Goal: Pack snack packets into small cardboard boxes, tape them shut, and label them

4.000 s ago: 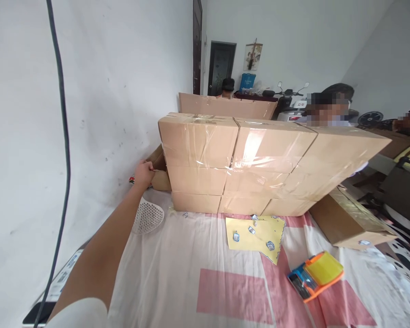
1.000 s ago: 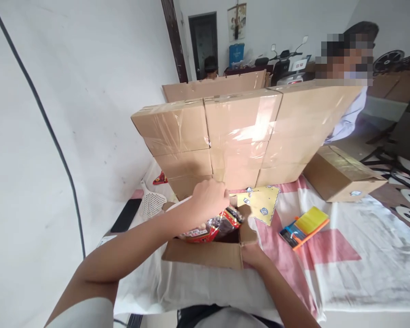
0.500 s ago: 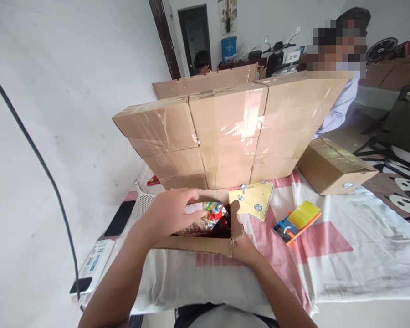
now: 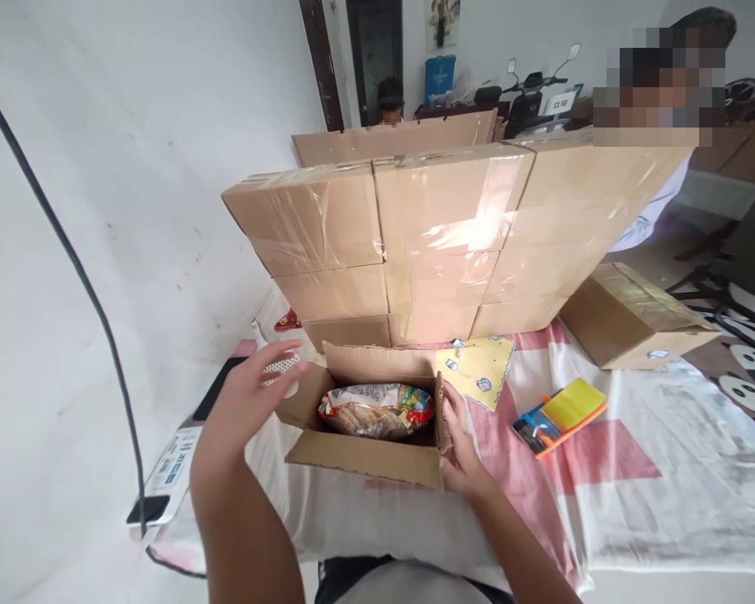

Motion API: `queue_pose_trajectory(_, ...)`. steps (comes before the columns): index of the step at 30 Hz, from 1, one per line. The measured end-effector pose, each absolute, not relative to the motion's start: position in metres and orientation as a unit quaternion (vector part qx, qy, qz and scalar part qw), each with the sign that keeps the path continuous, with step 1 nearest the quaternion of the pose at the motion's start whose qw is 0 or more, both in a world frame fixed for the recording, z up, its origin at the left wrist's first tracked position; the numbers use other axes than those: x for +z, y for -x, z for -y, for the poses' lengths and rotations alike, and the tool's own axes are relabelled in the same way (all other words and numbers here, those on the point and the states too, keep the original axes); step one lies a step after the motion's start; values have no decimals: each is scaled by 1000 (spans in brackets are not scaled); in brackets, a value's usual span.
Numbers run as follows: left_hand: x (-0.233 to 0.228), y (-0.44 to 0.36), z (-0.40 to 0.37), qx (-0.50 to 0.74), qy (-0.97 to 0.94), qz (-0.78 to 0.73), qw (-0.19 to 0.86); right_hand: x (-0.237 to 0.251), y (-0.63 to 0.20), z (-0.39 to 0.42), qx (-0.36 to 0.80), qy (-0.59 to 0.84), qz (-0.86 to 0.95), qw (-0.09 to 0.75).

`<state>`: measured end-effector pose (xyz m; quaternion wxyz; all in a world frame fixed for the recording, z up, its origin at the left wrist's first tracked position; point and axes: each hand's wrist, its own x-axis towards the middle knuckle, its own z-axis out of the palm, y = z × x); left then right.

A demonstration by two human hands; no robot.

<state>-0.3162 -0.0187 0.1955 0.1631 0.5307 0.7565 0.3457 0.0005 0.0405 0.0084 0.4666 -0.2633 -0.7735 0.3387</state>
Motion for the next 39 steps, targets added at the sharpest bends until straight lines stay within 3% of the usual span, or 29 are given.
queue_pose_trajectory(3,159,336,40,392,-485,-748,227,21,-3,-41,339,240,777,472)
queue_pose_trajectory(7,113,316,62,333,-678,-569,326,45,-2,-41,386,297,755,440)
queue_pose_trajectory(11,101,299,80,301,-712,-578,262,51,5,-44,444,327,700,453)
queue_pose_trajectory(15,103,305,79,348,-711,-579,196,49,11,-53,444,300,695,480)
queue_pose_trajectory(19,108,293,49,392,-599,-698,37,53,8,-63,416,283,721,475)
queue_pose_trajectory(23,115,258,32,320,-584,-737,-115,61,0,-62,418,290,731,454)
queue_pose_trajectory(28,101,219,47,276,-717,-631,-104,66,-29,-38,368,355,767,386)
queue_pose_trajectory(30,91,212,51,274,-718,-632,-103,64,-49,-29,293,436,727,442)
queue_pose_trajectory(34,81,212,50,270,-717,-634,-105,48,-103,-37,129,587,465,650)
queue_pose_trajectory(36,80,214,47,269,-717,-634,-113,37,-130,-52,168,609,338,697)
queue_pose_trajectory(39,80,213,45,266,-715,-636,-120,27,-155,-76,310,607,265,682)
